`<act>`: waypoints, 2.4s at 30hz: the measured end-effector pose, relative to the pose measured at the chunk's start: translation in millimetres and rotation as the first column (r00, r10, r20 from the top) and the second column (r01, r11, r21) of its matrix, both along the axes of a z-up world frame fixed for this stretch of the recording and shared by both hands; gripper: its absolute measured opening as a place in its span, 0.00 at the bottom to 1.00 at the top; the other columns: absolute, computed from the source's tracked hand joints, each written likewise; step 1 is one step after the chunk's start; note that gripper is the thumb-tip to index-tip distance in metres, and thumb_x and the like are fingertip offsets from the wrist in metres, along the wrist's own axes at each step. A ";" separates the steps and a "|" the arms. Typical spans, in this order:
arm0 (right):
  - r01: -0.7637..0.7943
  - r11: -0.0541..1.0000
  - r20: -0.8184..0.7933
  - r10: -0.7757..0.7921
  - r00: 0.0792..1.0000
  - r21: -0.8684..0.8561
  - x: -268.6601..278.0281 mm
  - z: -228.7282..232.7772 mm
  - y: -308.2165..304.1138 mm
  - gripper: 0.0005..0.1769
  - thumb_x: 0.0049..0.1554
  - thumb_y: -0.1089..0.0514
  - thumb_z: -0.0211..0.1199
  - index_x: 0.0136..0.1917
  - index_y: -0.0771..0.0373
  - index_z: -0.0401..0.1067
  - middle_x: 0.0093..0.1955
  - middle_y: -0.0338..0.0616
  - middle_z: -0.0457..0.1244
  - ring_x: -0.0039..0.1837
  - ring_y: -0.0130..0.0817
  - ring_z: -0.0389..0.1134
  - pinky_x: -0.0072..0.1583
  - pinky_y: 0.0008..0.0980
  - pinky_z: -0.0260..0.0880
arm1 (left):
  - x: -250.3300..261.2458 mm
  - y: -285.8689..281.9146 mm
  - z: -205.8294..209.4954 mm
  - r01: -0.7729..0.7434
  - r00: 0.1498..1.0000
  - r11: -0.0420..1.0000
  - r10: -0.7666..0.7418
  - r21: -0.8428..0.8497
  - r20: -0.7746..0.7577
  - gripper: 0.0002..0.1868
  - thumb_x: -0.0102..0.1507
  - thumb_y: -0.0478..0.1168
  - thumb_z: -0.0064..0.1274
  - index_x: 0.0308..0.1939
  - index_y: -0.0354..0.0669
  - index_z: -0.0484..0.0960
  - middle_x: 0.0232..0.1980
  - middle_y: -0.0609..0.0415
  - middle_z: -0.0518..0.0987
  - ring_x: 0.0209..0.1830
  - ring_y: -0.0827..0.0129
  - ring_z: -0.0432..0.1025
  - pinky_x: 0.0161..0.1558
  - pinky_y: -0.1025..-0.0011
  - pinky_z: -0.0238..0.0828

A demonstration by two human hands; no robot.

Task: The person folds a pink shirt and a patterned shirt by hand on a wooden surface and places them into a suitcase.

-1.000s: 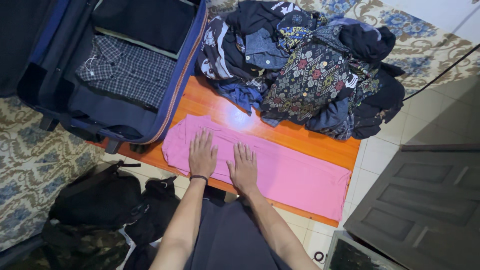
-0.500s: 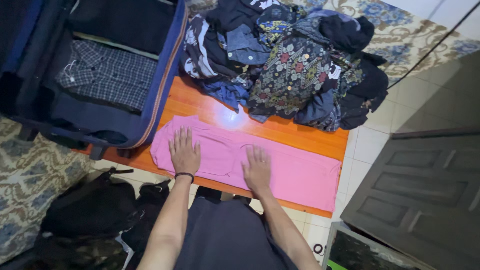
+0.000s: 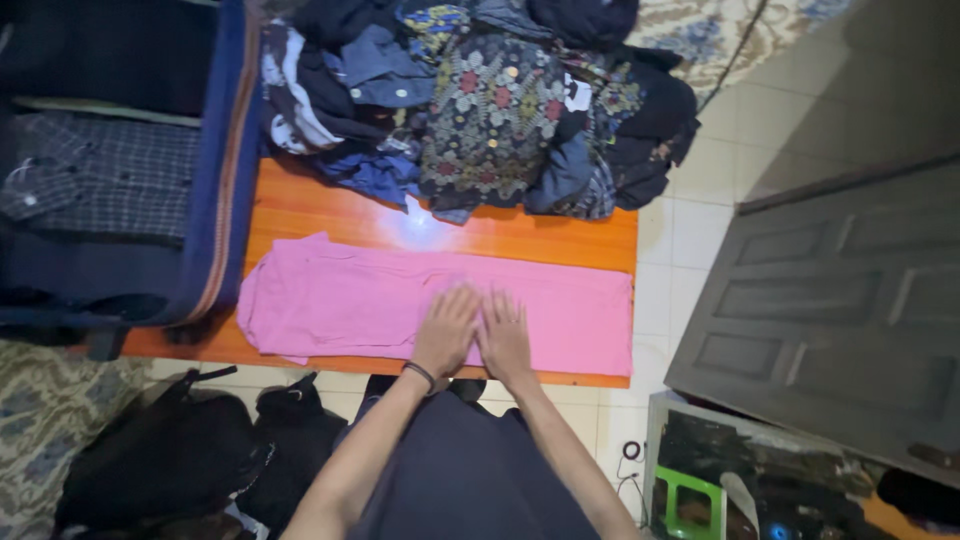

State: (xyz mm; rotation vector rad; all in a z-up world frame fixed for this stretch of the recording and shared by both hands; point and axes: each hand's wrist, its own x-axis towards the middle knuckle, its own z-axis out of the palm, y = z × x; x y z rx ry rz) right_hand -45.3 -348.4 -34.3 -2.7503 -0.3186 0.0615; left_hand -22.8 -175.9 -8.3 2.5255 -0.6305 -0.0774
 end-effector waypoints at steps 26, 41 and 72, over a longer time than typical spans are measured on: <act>0.747 0.464 -0.331 -0.692 0.641 0.477 -10.5 -29.9 -236.5 0.45 0.45 0.49 0.80 0.70 0.69 0.67 0.63 0.55 0.67 0.65 0.43 0.68 0.67 0.37 0.66 | -27.4 -163.1 -15.0 0.300 0.946 0.953 -0.293 0.034 -0.137 0.37 0.65 0.53 0.46 0.76 0.43 0.60 0.82 0.44 0.53 0.82 0.50 0.44 0.78 0.48 0.34; 0.811 0.237 -0.569 -0.609 0.553 0.534 -4.1 -26.4 -274.0 0.24 0.46 0.60 0.78 0.53 0.70 0.75 0.46 0.50 0.72 0.43 0.33 0.72 0.47 0.35 0.75 | -26.9 -207.4 -20.1 0.266 0.899 0.963 -0.259 -0.029 -0.353 0.37 0.65 0.56 0.46 0.76 0.48 0.60 0.83 0.47 0.48 0.84 0.55 0.39 0.78 0.50 0.28; 0.540 0.693 -0.418 -0.362 0.833 0.477 -16.4 59.5 -136.2 0.19 0.54 0.67 0.55 0.59 0.64 0.74 0.51 0.55 0.72 0.50 0.49 0.77 0.53 0.42 0.76 | 20.6 -196.8 -108.4 -0.734 0.377 0.500 -0.261 -0.459 -0.889 0.13 0.66 0.40 0.50 0.52 0.38 0.77 0.37 0.53 0.81 0.25 0.73 0.69 0.24 0.71 0.61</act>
